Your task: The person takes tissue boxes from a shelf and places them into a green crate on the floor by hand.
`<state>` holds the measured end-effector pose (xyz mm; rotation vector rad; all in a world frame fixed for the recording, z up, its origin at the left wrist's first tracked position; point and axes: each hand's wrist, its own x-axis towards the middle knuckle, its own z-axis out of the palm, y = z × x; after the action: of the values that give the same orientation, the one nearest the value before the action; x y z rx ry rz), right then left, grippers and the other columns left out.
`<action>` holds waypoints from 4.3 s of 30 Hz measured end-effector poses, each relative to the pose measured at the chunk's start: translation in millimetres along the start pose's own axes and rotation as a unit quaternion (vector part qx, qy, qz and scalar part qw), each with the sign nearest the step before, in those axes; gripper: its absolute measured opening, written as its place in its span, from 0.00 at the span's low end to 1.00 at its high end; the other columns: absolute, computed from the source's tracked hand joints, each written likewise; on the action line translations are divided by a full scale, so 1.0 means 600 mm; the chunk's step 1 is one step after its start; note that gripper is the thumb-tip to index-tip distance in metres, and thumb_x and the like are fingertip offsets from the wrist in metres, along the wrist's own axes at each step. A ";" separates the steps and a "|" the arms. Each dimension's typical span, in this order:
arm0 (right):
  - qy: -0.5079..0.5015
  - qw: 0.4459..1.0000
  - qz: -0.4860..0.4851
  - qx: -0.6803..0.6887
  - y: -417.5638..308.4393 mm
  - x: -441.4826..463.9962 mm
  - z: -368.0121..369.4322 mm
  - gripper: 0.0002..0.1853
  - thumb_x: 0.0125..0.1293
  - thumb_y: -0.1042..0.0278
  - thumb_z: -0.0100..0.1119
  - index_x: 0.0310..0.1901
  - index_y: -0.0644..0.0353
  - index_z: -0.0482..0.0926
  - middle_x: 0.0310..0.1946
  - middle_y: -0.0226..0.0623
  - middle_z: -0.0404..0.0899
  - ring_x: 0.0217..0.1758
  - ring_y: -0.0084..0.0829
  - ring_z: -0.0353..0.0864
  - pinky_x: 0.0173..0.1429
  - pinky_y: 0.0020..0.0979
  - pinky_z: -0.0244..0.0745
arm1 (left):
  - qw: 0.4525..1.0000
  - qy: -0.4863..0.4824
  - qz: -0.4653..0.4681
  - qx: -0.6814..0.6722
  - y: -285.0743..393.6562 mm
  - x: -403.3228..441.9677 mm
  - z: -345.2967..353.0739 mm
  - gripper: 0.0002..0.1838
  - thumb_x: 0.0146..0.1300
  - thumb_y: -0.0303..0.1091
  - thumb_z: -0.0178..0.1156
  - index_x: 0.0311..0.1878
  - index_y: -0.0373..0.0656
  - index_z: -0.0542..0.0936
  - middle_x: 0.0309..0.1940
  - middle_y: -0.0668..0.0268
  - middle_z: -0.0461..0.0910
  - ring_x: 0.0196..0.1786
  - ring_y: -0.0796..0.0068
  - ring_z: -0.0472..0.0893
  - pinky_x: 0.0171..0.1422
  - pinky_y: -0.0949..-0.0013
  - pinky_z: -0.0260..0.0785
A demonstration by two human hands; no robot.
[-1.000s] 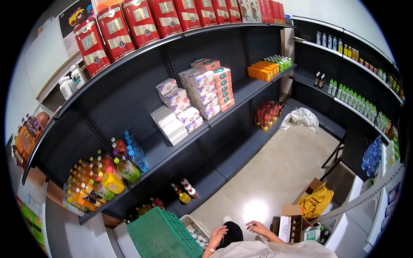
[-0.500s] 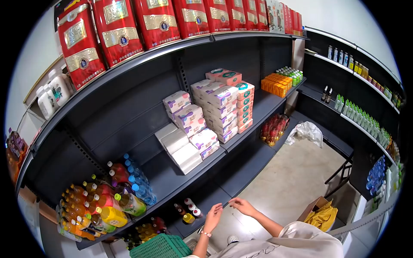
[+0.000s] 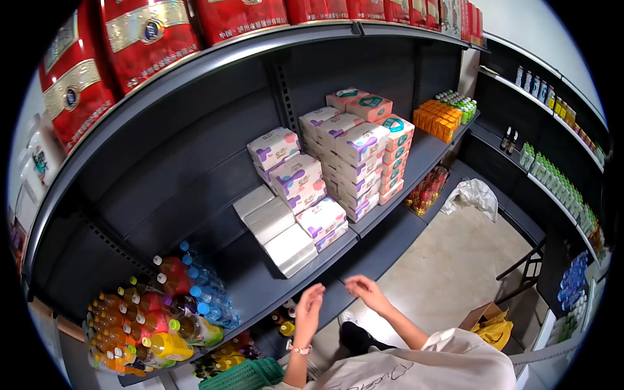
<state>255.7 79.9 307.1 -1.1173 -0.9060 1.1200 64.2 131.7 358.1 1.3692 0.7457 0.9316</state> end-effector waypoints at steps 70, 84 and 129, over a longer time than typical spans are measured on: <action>0.573 0.730 -0.349 -0.129 -0.256 -0.373 -0.534 0.52 0.58 0.49 0.55 0.68 0.77 0.35 0.68 0.62 0.47 0.70 0.43 0.56 0.69 0.34 0.50 | 0.876 -0.430 0.119 -0.182 0.011 0.125 0.883 0.46 0.54 0.69 0.49 0.61 0.34 0.64 0.58 0.57 0.56 0.59 0.62 0.65 0.64 0.60 0.57; 0.626 0.737 -0.207 -0.149 -0.318 -0.356 -0.860 0.43 0.53 0.65 0.52 0.69 0.72 0.46 0.70 0.54 0.49 0.72 0.45 0.52 0.72 0.38 0.46 | 0.857 -0.504 0.022 -0.104 -0.053 0.251 1.190 0.50 0.54 0.71 0.47 0.65 0.34 0.56 0.61 0.60 0.53 0.65 0.61 0.60 0.68 0.59 0.52; 0.416 0.808 -0.305 0.286 -0.620 -0.188 -1.987 0.43 0.57 0.51 0.50 0.71 0.61 0.46 0.67 0.40 0.55 0.70 0.34 0.54 0.70 0.35 0.47 | 0.932 -0.328 -0.017 -0.153 -0.128 0.638 2.206 0.26 0.62 0.33 0.48 0.63 0.34 0.62 0.47 0.67 0.64 0.51 0.77 0.66 0.61 0.75 0.55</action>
<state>1445.2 -305.1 404.1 -0.6089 -0.1456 0.2370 1413.8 -149.4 424.8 1.2687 0.1044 0.4783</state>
